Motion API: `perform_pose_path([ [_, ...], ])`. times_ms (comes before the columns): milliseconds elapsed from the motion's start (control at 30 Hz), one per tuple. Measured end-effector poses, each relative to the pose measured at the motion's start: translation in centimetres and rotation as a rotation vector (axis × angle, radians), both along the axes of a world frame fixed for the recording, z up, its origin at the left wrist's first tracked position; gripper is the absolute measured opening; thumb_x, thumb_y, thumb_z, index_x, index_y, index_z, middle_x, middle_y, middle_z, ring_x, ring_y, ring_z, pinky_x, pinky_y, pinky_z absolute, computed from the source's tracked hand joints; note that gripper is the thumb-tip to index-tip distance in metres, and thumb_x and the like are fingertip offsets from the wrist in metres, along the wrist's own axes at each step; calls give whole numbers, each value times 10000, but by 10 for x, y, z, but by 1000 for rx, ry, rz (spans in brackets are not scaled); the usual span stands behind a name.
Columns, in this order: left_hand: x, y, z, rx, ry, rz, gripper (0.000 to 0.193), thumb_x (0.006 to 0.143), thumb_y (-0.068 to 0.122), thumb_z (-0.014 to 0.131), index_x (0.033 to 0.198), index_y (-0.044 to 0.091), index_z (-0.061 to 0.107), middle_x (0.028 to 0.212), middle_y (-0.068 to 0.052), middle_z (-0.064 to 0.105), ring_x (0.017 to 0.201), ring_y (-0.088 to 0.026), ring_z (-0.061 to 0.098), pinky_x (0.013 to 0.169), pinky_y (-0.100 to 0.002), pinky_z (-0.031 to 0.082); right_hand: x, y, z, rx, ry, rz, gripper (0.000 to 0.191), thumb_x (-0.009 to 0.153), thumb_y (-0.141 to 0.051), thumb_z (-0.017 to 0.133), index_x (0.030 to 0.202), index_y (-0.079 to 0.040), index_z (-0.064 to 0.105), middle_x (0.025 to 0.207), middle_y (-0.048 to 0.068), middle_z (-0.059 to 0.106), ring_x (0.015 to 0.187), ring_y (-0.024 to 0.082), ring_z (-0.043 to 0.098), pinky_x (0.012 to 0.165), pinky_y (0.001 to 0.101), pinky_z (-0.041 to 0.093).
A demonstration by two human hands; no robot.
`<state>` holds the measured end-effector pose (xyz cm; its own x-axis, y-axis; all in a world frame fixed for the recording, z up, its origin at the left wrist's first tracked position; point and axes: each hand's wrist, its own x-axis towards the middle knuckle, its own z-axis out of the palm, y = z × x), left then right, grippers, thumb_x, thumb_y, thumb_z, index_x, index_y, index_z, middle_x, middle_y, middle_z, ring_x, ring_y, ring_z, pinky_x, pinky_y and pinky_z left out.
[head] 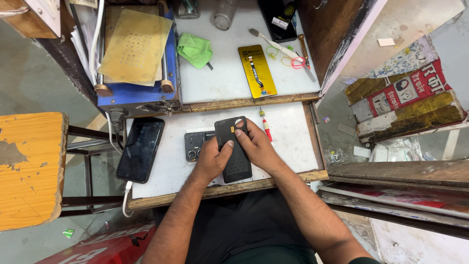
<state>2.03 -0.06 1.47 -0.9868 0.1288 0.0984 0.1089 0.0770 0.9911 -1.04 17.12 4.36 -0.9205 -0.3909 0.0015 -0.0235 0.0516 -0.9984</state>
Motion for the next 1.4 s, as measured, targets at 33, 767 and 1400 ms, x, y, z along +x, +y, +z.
perform_pose_path([
  [33,0,0,0,3,-30,0,256,979,198,576,1100,-14,657,866,-118,749,790,-196,705,721,-347,567,0,2,0,4,3,-3,132,1076,-188,496,1080,-83,575,891,-52,619,806,16,542,698,196,487],
  [767,-1,-1,-3,5,-30,2,303,980,205,575,1180,-8,655,891,-103,752,816,-165,701,748,-339,568,-2,-4,-10,49,-13,-94,154,1105,-162,575,1015,-39,594,832,-36,579,750,32,490,640,227,439],
  [1400,-1,-1,2,11,-31,-18,292,980,214,577,1149,-3,672,922,-92,755,839,-167,701,757,-345,565,-2,18,-1,99,-138,61,85,1028,-154,570,1095,-103,577,875,-49,535,707,39,475,596,218,423],
])
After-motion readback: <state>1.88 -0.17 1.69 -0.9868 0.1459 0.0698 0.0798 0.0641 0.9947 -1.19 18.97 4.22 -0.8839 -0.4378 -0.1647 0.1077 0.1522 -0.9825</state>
